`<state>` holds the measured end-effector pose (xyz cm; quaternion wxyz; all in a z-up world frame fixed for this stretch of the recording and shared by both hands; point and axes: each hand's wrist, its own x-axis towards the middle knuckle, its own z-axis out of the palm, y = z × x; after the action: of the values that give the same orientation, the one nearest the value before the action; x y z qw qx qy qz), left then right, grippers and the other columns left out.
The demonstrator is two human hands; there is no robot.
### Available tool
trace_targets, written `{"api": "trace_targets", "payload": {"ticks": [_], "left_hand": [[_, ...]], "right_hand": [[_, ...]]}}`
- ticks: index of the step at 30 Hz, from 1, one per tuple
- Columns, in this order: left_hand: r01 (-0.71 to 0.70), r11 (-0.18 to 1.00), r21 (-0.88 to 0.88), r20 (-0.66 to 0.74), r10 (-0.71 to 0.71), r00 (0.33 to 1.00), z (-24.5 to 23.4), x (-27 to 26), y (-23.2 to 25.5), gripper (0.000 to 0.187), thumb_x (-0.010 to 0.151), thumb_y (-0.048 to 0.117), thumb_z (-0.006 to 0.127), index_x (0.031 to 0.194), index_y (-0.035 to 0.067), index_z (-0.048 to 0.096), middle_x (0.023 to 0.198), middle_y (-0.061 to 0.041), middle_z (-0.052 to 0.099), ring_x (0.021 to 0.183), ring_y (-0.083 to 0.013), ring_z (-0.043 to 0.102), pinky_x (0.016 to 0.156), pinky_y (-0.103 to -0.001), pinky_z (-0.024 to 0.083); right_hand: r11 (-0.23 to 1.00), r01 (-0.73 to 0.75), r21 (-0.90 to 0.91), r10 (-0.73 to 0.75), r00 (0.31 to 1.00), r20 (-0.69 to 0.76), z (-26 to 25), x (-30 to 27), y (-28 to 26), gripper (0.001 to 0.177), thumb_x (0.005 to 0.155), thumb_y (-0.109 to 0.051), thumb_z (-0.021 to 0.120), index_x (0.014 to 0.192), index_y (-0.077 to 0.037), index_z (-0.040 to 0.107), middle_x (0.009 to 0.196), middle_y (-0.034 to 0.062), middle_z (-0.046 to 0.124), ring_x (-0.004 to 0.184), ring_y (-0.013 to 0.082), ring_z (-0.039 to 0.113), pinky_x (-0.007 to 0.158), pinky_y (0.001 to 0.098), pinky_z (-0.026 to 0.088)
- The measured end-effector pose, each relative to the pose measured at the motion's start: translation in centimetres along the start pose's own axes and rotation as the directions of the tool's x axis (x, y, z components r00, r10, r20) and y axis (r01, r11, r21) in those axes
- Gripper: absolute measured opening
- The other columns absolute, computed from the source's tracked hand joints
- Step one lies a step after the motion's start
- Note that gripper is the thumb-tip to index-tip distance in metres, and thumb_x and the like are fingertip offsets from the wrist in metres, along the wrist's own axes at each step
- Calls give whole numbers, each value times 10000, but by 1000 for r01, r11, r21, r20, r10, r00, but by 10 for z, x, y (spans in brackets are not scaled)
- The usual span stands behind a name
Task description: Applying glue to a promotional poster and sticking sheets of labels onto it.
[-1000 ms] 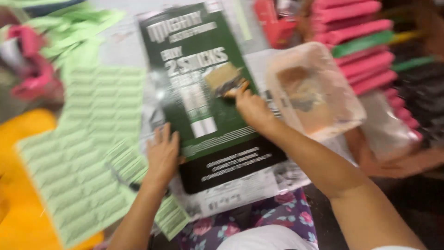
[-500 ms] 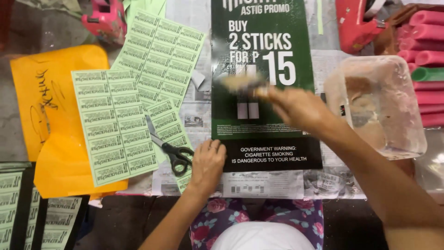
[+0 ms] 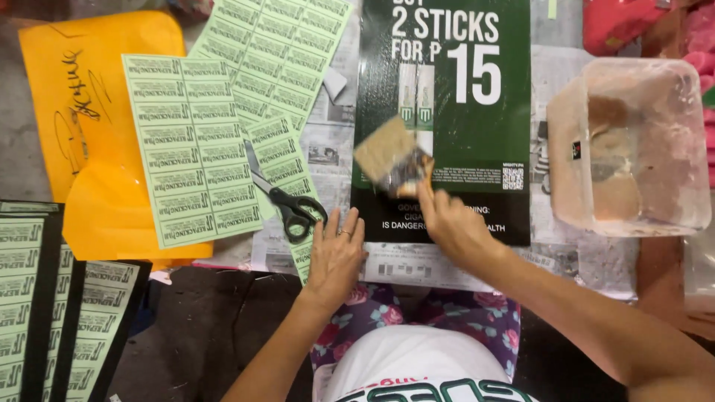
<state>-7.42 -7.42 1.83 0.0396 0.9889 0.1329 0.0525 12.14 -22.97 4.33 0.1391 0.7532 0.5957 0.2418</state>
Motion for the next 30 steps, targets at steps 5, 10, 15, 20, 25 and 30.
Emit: {"api": "trace_targets", "payload": {"ticks": [5, 10, 15, 20, 25, 30], "left_hand": [[-9, 1000, -6, -40, 9, 999, 11, -15, 1, 629, 692, 308, 894, 1238, 70, 691, 1349, -145, 642, 1272, -415, 557, 1013, -545, 423], [-16, 1000, 26, -32, 17, 999, 5, -16, 2, 632, 713, 322, 881, 1264, 77, 688, 1347, -129, 625, 1265, -420, 544, 1005, -552, 417], [-7, 1000, 2, -28, 7, 1000, 3, -22, 1, 555, 771, 324, 849, 1258, 100, 706, 1367, -87, 650, 1297, -401, 538, 1002, -529, 405], [-23, 996, -89, -82, 15, 997, 11, -29, -5, 500, 788, 252, 834, 1228, 56, 699, 1248, -139, 654, 1280, -419, 537, 1009, -517, 424], [-21, 999, -33, -57, 19, 998, 7, -27, -5, 493, 778, 296, 860, 1204, 87, 723, 1185, -111, 665, 1271, -386, 542, 1011, -493, 432], [-37, 999, -27, -49, 35, 998, 8, -29, -9, 545, 759, 306, 860, 1237, 95, 705, 1215, -106, 645, 1298, -390, 517, 1025, -504, 421]], "right_hand": [[998, 31, 61, -36, 995, 89, -30, -51, 11, 544, 861, -113, 619, 1404, -131, 607, 728, 6, 549, 509, 153, 633, 405, 293, 535], [994, -106, -22, 106, 994, -12, 21, 1, 45, 496, 880, -131, 640, 1374, -85, 632, 751, -10, 547, 495, 144, 657, 445, 297, 556], [983, -151, -102, 142, 986, -87, -1, 24, 16, 485, 874, -138, 604, 1353, -67, 622, 775, -43, 517, 495, 100, 644, 436, 280, 545], [999, 47, -21, -48, 999, -23, -29, -46, -6, 542, 834, -123, 607, 1375, -119, 640, 721, -10, 492, 494, 122, 585, 388, 257, 492], [993, 113, 46, -113, 994, -10, -38, -75, -13, 540, 853, -105, 602, 1390, -143, 636, 713, 15, 496, 514, 134, 564, 393, 238, 470], [988, 105, 109, -121, 982, 147, -52, -101, 18, 509, 905, -132, 591, 1410, -187, 613, 763, 8, 605, 577, 143, 679, 438, 246, 535]]}}
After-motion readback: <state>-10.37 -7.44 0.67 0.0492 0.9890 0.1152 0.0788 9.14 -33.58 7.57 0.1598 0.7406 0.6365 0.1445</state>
